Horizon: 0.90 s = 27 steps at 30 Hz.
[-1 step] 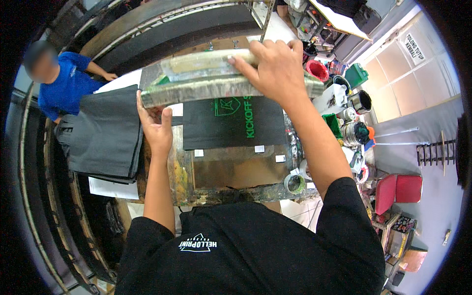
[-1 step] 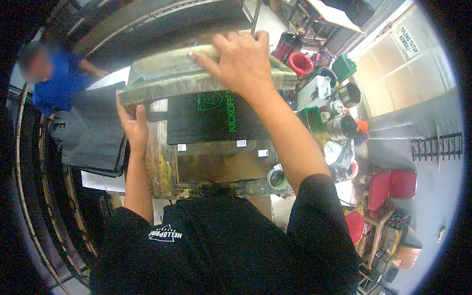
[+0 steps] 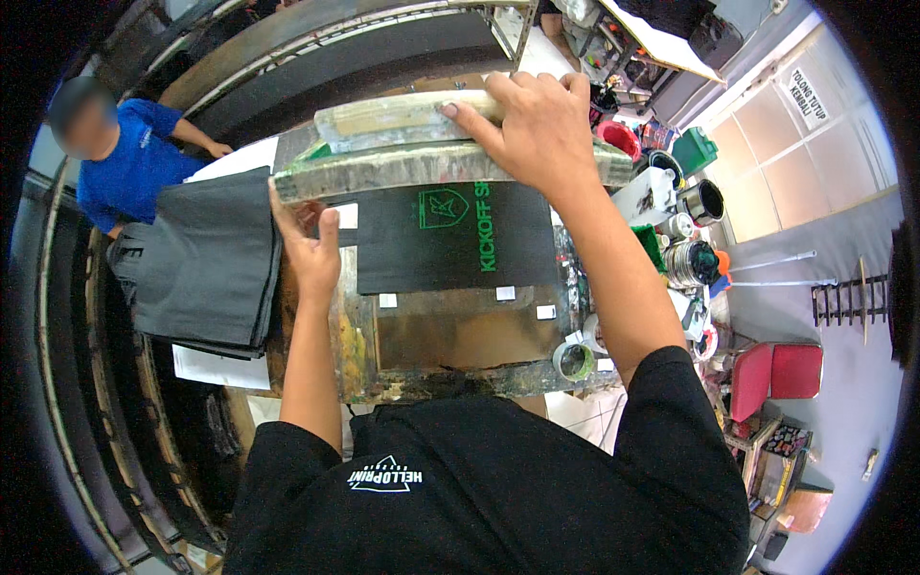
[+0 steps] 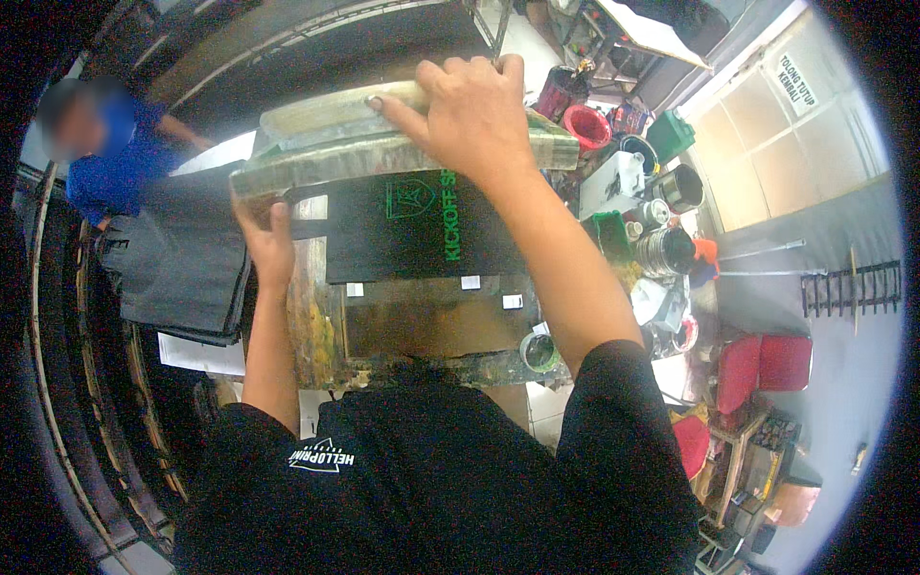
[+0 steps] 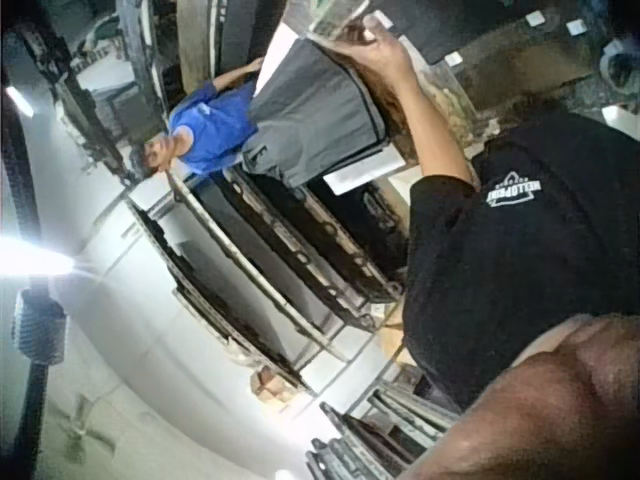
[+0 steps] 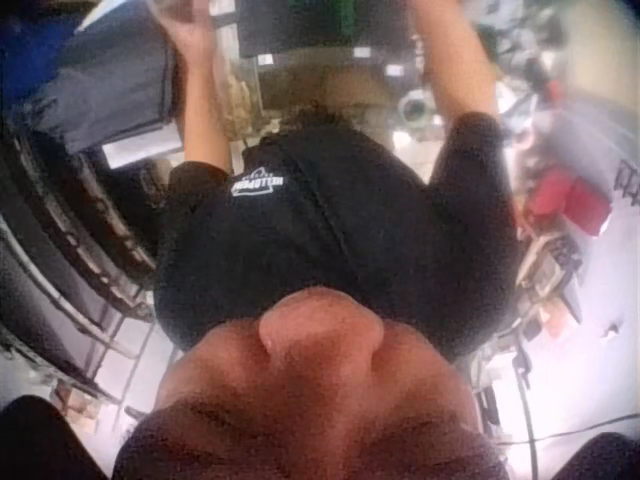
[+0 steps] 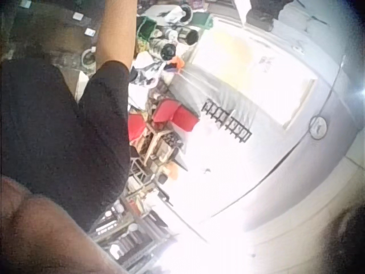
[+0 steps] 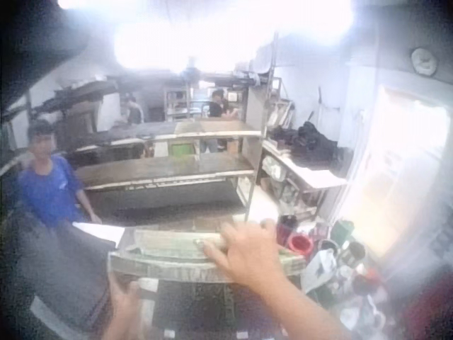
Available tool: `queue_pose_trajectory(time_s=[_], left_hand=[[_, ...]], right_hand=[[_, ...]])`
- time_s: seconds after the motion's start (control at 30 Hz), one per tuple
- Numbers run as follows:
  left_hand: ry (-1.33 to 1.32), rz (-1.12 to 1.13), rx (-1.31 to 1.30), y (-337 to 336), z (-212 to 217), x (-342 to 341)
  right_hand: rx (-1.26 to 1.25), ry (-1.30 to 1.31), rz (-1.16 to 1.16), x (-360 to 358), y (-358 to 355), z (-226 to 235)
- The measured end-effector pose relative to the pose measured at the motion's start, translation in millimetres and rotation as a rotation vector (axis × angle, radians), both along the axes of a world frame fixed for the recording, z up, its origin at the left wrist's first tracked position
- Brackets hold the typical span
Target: The person performs screen printing on a series of black tote bags. They place a bag on a table, lower a screen filled with green ink, and use a squeegee to pull the ink across the screen. After lifting the screen to reveal the printed logo, they remove the bag and repeat the process with a new one.
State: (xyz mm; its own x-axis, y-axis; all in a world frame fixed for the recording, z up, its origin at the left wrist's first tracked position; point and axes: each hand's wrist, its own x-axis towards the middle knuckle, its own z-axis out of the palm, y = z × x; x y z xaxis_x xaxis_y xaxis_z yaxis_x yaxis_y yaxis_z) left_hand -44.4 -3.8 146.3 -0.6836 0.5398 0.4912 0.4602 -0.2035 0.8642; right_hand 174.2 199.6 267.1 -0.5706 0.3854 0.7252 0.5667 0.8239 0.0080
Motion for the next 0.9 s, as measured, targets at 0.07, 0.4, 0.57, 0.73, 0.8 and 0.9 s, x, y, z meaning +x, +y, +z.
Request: queue_pose_trajectory(time_s=[0.07,0.4,0.57,0.73,0.8,0.9], left_hand=[[0.009,0.167,-0.28,3,-81,-31],[0.023,0.126,-1.118,-32,-180,4],[0.04,0.092,-1.135,-25,-167,2],[0.133,0.164,-0.633,-7,-161,-17],[0.286,0.062,-0.61,12,-125,-61],[0.136,-0.011,-0.586,19,-20,-91]], right_hand=[[0.016,-0.018,-0.003,-8,6,8],[-0.076,-0.042,-0.03,-20,38,36],[-0.121,-0.056,-0.04,-22,38,42],[-0.138,-0.056,-0.021,-27,36,37],[-0.189,-0.06,-0.02,-26,38,41],[-0.206,-0.069,-0.028,-22,45,43]])
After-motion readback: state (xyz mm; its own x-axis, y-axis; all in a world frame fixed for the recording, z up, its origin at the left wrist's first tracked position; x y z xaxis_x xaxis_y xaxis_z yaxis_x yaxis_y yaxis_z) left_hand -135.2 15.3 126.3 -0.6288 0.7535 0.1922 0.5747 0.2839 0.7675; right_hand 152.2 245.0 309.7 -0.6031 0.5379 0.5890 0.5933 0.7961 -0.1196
